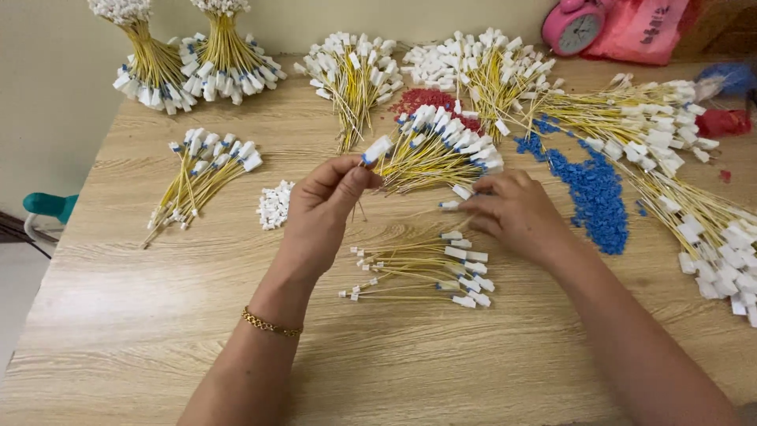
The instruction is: Attaching small white plastic connector heads to the ends of yellow and white wires.
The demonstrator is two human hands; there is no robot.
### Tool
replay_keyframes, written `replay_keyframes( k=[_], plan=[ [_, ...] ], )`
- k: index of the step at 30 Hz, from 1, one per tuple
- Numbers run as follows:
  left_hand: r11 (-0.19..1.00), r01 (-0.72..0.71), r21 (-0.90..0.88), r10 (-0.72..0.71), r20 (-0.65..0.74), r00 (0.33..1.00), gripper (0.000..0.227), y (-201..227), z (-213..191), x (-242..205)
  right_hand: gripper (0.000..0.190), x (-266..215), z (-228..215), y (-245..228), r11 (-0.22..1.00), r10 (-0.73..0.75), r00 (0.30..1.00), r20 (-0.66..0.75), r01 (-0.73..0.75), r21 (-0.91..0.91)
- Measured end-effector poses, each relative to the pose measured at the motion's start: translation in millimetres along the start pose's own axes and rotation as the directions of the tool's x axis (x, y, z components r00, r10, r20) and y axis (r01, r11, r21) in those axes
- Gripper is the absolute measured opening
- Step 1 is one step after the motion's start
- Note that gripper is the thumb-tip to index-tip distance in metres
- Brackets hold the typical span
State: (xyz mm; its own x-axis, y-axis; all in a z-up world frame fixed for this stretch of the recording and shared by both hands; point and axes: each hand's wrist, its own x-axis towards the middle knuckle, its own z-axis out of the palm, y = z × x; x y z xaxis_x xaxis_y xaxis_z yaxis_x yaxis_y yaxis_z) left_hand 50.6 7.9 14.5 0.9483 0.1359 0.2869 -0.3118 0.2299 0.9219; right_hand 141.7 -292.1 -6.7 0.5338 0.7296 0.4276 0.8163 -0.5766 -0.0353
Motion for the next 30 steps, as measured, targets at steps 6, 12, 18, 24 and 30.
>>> replay_keyframes(
  k=[6,12,18,24,30],
  plan=[
    [0.994,0.032,-0.103,-0.041,-0.090,0.995,0.020,3,-11,4,0.016,25,15,12,0.984,0.168,0.984,0.066,-0.171,0.040],
    [0.980,0.036,-0.195,-0.062,-0.130,0.990,0.022,-1,-20,1,0.013,45,30,24,0.970,0.242,0.970,-0.020,-0.242,0.024],
    [0.992,0.113,0.054,-0.108,-0.095,0.990,0.021,-4,-4,-10,0.038,73,-26,-47,0.467,0.376,0.894,0.243,-0.409,0.784],
    [0.987,0.136,0.084,-0.142,0.065,0.988,0.020,-5,14,-21,0.018,79,-47,-93,0.492,0.321,0.930,0.182,-0.327,0.807],
    [0.971,0.133,0.198,-0.141,0.026,0.990,0.022,-16,-12,-10,0.015,78,-68,-50,0.456,0.520,0.854,-0.023,-0.255,0.853]
  ],
)
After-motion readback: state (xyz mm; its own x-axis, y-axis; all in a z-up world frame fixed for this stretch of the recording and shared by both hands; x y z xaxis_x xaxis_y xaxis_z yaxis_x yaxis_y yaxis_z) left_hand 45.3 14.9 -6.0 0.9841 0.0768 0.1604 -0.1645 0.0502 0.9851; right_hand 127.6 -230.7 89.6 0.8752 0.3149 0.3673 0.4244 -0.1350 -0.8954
